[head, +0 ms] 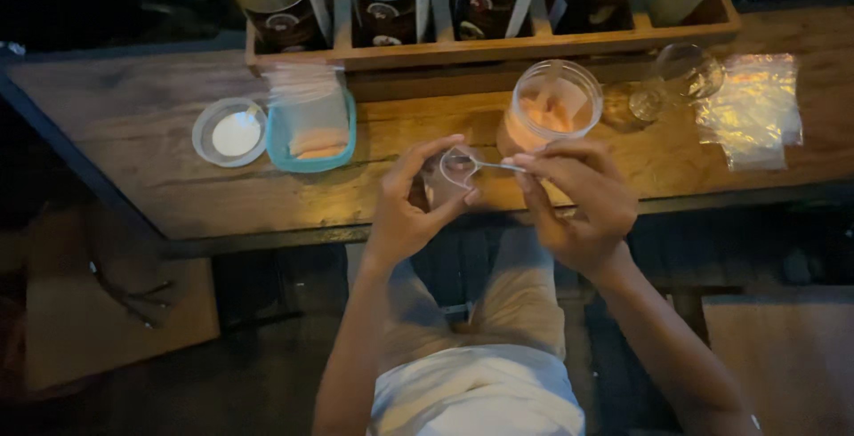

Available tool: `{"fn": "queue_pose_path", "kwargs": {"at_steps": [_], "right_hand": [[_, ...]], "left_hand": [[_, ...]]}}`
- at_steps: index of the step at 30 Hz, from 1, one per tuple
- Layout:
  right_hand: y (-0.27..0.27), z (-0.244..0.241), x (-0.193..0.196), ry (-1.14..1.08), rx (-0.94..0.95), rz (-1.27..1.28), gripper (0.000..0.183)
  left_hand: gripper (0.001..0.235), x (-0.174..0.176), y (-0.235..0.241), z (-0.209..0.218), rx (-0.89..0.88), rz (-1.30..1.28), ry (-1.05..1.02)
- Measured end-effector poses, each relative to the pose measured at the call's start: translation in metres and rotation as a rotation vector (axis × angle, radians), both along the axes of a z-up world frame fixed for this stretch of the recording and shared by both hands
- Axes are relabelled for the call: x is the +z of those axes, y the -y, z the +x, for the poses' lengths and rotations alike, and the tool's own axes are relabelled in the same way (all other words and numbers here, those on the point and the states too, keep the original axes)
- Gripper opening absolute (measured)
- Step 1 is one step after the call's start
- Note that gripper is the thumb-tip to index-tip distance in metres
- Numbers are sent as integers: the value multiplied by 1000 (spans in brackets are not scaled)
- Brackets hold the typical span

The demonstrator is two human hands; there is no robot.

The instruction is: The person scoops a light-colored powder from a large container into several small plastic bags using a spoon.

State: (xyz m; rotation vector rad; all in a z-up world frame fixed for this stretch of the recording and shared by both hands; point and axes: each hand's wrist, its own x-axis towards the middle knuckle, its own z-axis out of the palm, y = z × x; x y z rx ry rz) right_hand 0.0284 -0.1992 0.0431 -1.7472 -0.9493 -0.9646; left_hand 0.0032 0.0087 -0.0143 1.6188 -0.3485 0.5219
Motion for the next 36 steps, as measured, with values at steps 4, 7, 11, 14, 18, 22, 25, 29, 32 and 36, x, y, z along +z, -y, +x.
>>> {"fn": "queue_pose_path", "kwargs": {"at_steps": [4,7,11,14,18,22,25,29,32,36], "right_hand": [[17,9,2,-33,-12,43,11],[31,17,6,-49,-75,43,9],[46,35,10,-136,-121,193,11],[57,47,8,-166,-141,213,18],[61,66,1,-202,-226,179,24],[54,88,-10,-178,-233,188,24],[46,100,-10,-138,-211,184,23],[39,99,-5,-184,-196,116,23],[41,98,-4,-218,-201,76,24],[46,99,-9,-233,-209,20,24]], "left_hand": [[61,10,2,-2,-27,24,-5],[59,10,3,0,-24,45,0],[61,11,6,2,-38,47,-10],[60,12,2,-1,-82,118,-38],[57,16,4,-2,-86,190,-76],[58,17,7,-3,-87,208,-97],[57,19,8,-2,-94,209,-102],[57,18,9,0,-91,205,-101],[56,18,10,1,-85,191,-136],[55,15,11,6,-87,189,-144]]}}
